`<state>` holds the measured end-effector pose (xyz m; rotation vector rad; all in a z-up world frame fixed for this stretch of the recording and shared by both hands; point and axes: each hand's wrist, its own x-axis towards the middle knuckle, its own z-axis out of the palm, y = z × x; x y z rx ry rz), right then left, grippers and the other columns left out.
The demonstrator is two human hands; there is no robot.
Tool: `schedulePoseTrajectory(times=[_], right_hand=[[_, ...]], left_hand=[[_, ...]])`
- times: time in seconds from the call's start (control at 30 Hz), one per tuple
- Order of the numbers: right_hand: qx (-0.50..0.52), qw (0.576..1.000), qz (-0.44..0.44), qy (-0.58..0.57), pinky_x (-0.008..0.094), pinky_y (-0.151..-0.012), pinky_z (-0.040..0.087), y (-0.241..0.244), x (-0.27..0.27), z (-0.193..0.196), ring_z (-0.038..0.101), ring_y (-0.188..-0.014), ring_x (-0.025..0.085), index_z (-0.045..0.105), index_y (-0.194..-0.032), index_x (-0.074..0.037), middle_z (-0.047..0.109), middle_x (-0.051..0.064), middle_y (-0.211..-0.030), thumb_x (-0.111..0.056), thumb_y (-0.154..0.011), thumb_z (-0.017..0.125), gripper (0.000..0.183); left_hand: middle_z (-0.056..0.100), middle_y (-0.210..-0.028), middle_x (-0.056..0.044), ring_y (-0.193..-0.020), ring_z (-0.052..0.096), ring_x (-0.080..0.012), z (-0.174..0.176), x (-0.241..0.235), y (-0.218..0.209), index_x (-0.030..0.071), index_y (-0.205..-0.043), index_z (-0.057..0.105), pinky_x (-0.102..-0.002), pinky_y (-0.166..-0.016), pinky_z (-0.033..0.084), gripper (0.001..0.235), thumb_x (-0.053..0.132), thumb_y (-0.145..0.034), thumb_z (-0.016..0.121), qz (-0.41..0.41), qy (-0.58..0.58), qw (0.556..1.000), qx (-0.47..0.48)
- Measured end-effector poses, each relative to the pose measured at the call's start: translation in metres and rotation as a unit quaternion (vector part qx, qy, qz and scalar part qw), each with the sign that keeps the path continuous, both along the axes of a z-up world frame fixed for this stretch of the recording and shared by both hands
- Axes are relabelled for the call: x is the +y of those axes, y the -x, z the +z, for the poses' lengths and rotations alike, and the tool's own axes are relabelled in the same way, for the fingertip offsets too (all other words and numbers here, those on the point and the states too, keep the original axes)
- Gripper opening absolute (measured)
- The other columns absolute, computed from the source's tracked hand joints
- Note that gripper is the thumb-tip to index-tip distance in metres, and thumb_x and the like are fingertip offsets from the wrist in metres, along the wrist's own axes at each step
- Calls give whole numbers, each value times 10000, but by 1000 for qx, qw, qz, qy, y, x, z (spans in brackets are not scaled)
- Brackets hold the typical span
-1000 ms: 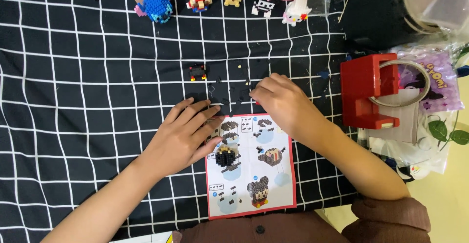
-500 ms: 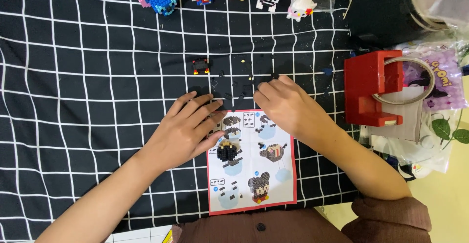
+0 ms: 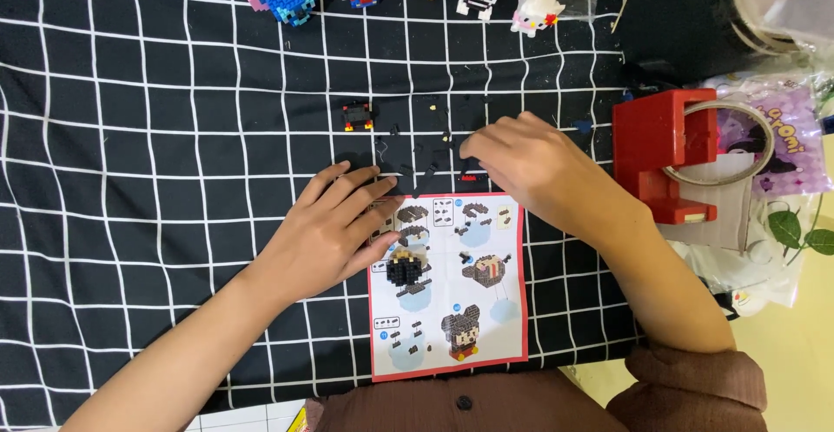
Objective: Assembling a miniature character model using small interlocking building blocks on a grid-patterned surface while following instructions.
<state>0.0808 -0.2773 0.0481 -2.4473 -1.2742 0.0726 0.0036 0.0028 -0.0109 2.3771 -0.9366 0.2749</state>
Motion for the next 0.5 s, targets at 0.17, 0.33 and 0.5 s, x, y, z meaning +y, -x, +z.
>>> schedulePoseTrajectory(times=[0.17, 0.33, 0.5], right_hand=[[30, 999, 23, -4, 330, -761, 486, 3, 5, -2, 655, -807, 234, 726, -1051, -69, 678, 75, -824, 13, -958, 642, 150], [38, 999, 16, -7, 311, -761, 472, -2, 1, -7, 635, -802, 215, 732, -1012, -84, 677, 58, -792, -6, -960, 643, 130], [22, 998, 2, -61, 277, -958, 603, -15, -12, 29, 660, -950, 241, 658, -1113, 95, 650, 180, -1050, 159, -929, 688, 196]], left_hand=[[712, -1201, -119, -1250, 596, -282, 0, 0, 0, 90, -1115, 752, -489, -1137, 377, 286, 320, -994, 632, -2, -2, 1000, 2], [708, -1217, -118, -1259, 591, -285, 0, 0, 0, 90, -1118, 750, -491, -1137, 375, 287, 321, -993, 635, 0, -2, 1000, 2], [655, -1275, -129, -1224, 590, -297, 4, 7, -5, 42, -1226, 680, -489, -1103, 427, 352, 309, -997, 664, -43, -32, 998, -37]])
